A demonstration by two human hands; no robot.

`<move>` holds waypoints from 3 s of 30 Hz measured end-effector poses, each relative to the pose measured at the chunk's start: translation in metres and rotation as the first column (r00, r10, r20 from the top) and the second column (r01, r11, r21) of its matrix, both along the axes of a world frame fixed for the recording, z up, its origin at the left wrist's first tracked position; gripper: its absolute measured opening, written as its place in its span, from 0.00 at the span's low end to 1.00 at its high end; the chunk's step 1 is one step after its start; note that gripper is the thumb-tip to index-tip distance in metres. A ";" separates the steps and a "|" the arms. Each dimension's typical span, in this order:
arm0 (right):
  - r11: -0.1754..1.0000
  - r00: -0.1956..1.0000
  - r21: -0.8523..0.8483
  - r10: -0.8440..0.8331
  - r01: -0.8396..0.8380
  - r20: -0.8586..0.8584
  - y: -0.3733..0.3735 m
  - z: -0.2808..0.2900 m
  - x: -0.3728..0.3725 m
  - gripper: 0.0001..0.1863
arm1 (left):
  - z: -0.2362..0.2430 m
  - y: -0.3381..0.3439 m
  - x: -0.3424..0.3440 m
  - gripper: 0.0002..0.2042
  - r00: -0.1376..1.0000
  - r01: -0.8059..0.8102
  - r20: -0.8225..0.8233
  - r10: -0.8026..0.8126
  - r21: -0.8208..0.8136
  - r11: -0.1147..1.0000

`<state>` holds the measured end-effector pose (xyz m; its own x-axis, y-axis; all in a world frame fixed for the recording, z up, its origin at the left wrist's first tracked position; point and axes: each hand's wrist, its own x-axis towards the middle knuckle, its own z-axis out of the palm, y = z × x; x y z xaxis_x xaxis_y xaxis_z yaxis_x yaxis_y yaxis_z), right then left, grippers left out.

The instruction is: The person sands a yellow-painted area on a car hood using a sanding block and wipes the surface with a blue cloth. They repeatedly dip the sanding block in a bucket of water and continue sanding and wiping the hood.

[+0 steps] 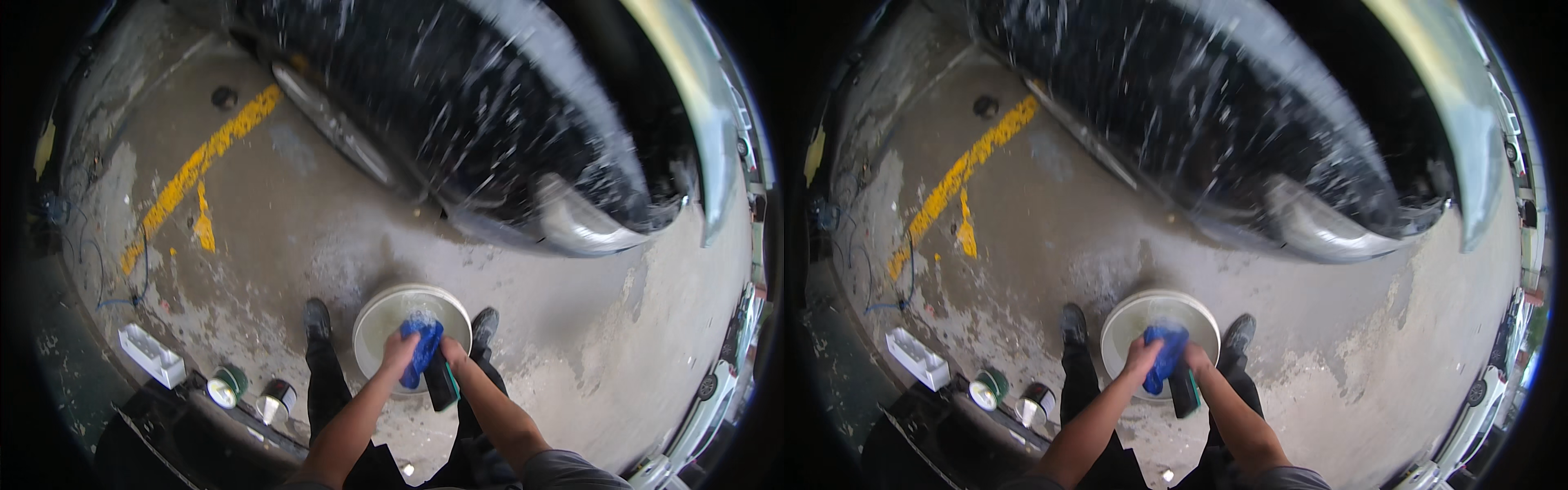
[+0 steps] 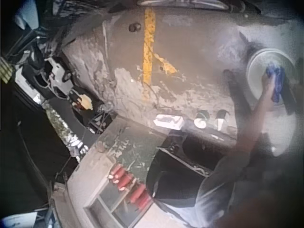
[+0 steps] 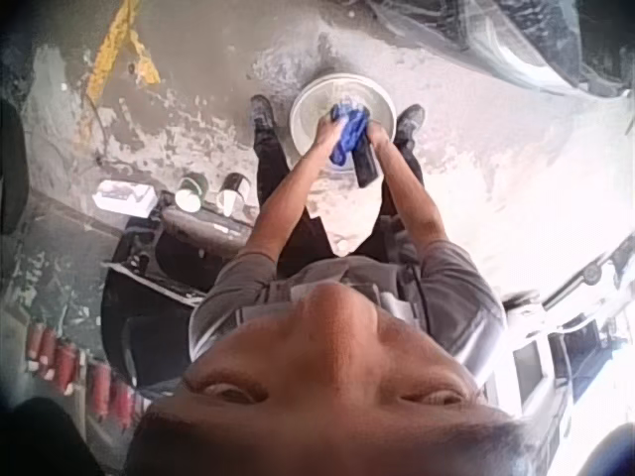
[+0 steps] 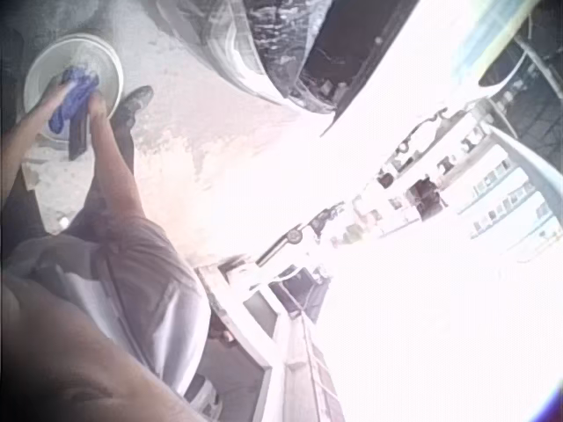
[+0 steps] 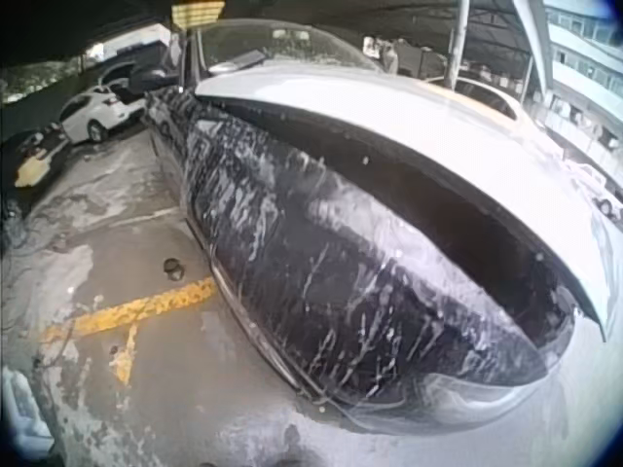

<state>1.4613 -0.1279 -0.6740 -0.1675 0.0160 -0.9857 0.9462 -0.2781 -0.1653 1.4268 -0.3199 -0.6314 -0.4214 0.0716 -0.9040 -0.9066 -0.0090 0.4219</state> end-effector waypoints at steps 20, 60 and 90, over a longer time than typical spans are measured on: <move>-0.007 -0.080 0.807 0.995 0.591 0.067 0.129 0.579 -0.442 0.32 | 0.603 0.108 -0.597 0.32 -0.364 -0.210 -0.233 -0.902 -0.923 0.323; 0.094 -0.150 0.848 0.988 0.521 -0.017 0.208 0.586 -0.509 0.31 | 0.456 -0.079 -0.753 0.27 0.103 -0.516 -0.480 -0.871 -0.775 0.366; 0.070 -0.186 0.858 0.982 0.509 0.030 0.158 0.596 -0.547 0.33 | 0.471 -0.079 -0.765 0.23 -0.079 -0.531 -0.548 -0.833 -0.684 0.500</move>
<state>0.9144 0.0306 -0.0779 -0.7887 -0.3361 0.5148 -0.4568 0.8807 -0.1250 0.6620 -0.3994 -0.1608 -0.7675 0.1732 0.6172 0.4328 0.8503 0.2995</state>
